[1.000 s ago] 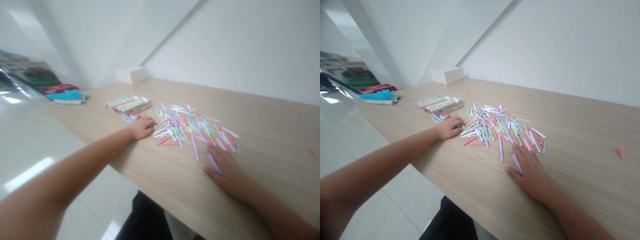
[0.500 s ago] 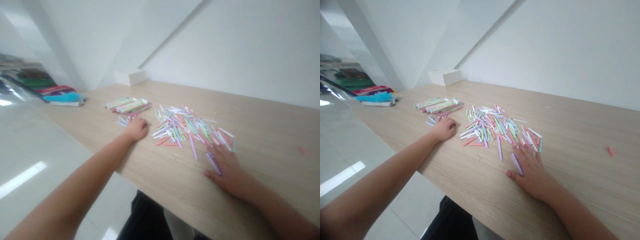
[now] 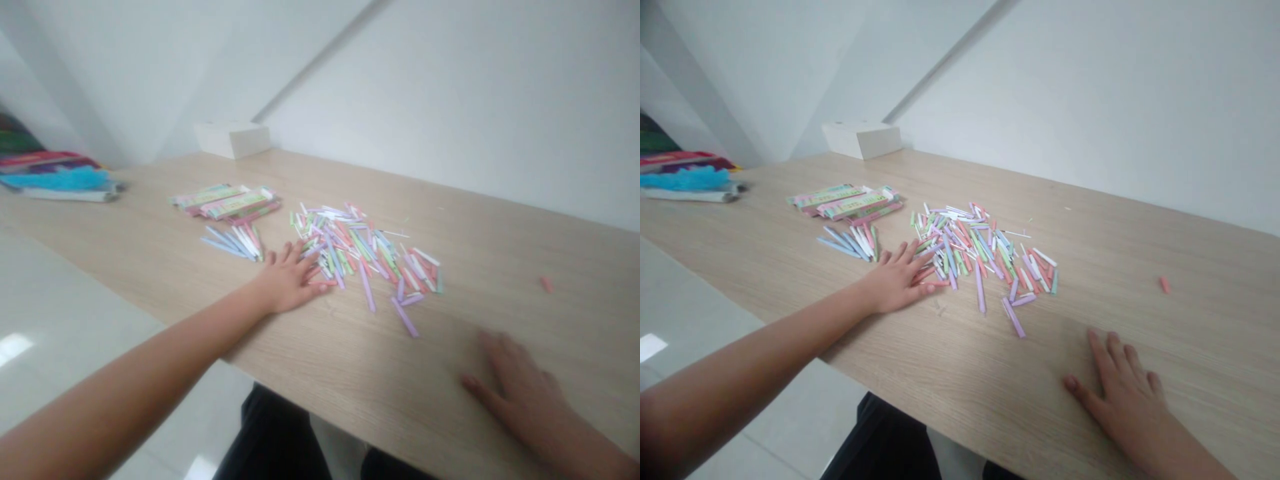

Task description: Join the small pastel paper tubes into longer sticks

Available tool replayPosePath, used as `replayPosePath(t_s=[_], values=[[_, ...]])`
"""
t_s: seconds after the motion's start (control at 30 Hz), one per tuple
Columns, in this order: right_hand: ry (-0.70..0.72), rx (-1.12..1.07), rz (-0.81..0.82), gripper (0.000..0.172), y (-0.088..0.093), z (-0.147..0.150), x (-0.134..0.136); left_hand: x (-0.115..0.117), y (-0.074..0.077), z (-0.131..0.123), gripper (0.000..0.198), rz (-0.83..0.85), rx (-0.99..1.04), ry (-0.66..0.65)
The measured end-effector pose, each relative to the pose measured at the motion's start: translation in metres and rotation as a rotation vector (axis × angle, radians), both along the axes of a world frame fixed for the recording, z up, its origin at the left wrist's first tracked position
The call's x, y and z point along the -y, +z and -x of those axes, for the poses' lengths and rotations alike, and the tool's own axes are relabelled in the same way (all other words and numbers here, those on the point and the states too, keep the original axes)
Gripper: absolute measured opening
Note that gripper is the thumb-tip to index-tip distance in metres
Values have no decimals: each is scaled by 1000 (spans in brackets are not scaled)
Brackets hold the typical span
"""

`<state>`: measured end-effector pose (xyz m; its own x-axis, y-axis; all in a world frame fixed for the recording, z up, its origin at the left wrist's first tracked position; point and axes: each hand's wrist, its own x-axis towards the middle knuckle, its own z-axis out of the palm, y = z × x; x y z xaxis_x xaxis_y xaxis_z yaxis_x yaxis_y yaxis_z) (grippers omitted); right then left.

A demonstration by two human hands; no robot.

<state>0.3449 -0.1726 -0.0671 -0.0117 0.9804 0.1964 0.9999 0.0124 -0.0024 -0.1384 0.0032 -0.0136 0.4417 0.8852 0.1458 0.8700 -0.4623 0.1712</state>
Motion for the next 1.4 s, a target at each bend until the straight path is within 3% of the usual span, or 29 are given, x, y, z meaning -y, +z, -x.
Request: replayPosePath(t_s=[0.2,0.43,0.57,0.7,0.87,1.03,1.2,1.3,1.4], values=[[214,32,23,97,12,37,-45,12,-2,-20,108,41,13,-45],[492,-31,16,106,29,106,-124,10,-2,-54,103,43,47,-68],[542,-52,27,95,35,138,-159,-5,2,-69,98,47,43,-65],[590,-113,29,75,42,150,-178,-23,8,-79,89,40,32,-113],[637,-215,-3,61,44,147,-181,-35,8,-87,67,-30,81,-378],[643,-295,-3,61,48,141,-174,-36,5,-86,63,-61,110,-438],[681,-359,56,69,52,129,-155,-38,11,-82,51,-125,119,-503],[578,-314,107,80,48,117,-128,-36,15,-84,44,-145,128,-578],[451,-210,107,97,41,106,-98,-26,14,-90,49,-136,127,-628]])
